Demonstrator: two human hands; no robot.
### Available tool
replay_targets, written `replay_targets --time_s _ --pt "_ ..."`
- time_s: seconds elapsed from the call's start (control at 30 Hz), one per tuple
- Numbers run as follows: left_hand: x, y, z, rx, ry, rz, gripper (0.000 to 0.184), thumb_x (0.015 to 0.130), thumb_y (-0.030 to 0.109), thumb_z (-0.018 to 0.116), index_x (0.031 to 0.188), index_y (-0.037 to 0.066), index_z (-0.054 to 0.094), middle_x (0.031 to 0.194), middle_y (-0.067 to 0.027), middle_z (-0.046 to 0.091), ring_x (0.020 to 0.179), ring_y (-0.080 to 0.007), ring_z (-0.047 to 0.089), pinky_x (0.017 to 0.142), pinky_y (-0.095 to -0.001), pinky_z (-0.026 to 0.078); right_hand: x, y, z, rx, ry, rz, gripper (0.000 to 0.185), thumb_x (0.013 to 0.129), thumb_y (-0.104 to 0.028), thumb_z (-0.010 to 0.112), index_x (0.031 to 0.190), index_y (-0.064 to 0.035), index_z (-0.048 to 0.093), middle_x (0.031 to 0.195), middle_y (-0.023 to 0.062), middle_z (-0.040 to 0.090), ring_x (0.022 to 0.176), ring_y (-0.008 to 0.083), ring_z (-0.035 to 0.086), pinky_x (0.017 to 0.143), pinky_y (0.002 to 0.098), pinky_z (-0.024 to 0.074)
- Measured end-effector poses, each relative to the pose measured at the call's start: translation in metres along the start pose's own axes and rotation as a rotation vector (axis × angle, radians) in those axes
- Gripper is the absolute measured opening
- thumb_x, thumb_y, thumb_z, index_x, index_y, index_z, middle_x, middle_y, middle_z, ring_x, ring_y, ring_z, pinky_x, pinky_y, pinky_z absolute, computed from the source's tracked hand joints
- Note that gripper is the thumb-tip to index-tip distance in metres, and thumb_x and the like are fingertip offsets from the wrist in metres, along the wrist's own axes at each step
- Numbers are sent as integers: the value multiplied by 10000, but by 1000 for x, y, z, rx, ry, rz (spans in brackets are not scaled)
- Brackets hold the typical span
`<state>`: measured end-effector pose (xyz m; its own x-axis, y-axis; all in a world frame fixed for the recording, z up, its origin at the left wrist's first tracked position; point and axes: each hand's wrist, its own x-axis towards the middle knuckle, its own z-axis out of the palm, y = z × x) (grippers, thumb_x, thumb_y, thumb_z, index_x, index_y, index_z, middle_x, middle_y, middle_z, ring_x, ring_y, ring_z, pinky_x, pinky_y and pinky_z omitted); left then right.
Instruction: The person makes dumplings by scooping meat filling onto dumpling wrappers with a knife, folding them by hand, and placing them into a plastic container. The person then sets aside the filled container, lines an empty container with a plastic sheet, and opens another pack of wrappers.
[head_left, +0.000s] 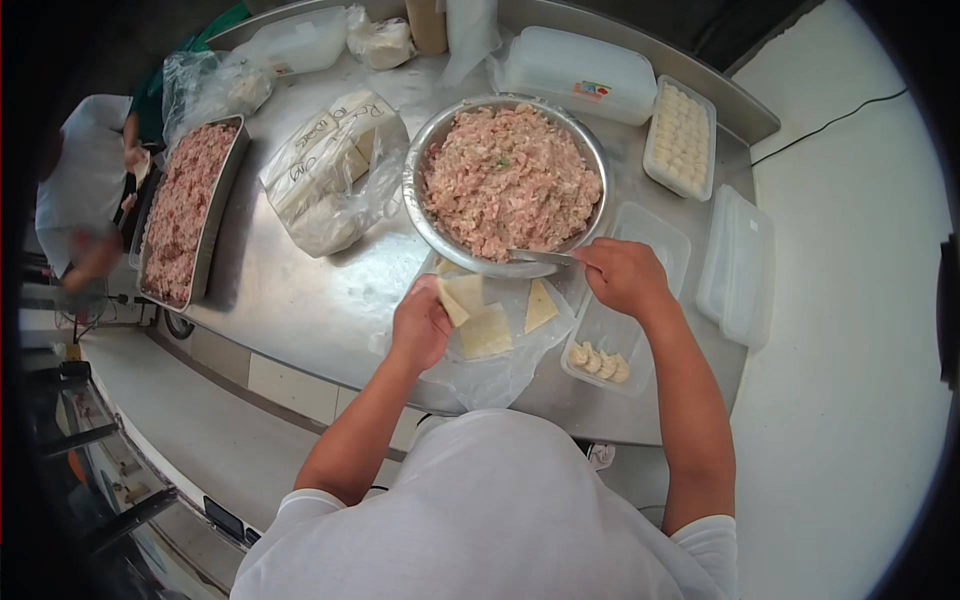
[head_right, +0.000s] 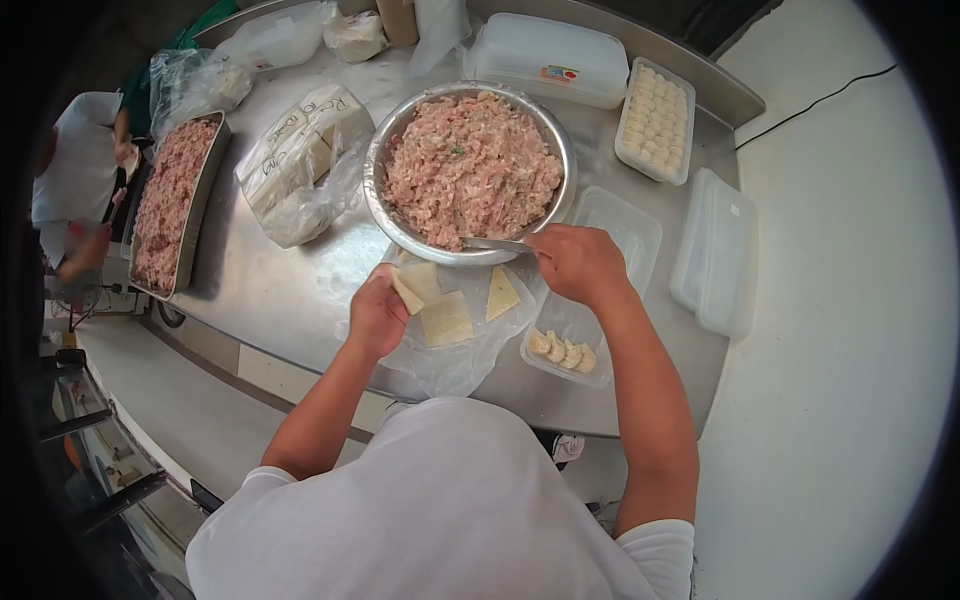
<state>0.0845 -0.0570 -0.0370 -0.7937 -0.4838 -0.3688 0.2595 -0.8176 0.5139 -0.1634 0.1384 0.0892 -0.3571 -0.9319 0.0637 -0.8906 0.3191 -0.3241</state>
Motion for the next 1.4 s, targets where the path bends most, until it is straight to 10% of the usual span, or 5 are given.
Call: replay_targets --time_s 0.23,0.47,1.4 --pt "-17 28 50 37 214 -15 486 1081 358 410 1394 -10 468 1341 -183 590 1246 -328 581 1125 -467 422 -19 -23 -8 264 141 78 202 850 -73 626 1008 -86 751 863 103 692 769 307 675 685 404 546" --pt "-14 37 96 -303 -48 -168 390 1088 265 387 1352 -9 477 1284 -154 608 1198 -301 600 1101 -448 451 -46 -69 20 302 216 72 328 799 26 645 1092 -96 727 927 93 618 799 282 655 689 381 542" --pt "2 55 94 -136 172 190 363 1092 267 407 1291 -18 511 1298 -145 608 1215 -267 604 1073 -417 481 6 -51 28 112 325 160 249 837 -6 581 1045 -96 685 927 112 628 821 335 656 689 447 535"
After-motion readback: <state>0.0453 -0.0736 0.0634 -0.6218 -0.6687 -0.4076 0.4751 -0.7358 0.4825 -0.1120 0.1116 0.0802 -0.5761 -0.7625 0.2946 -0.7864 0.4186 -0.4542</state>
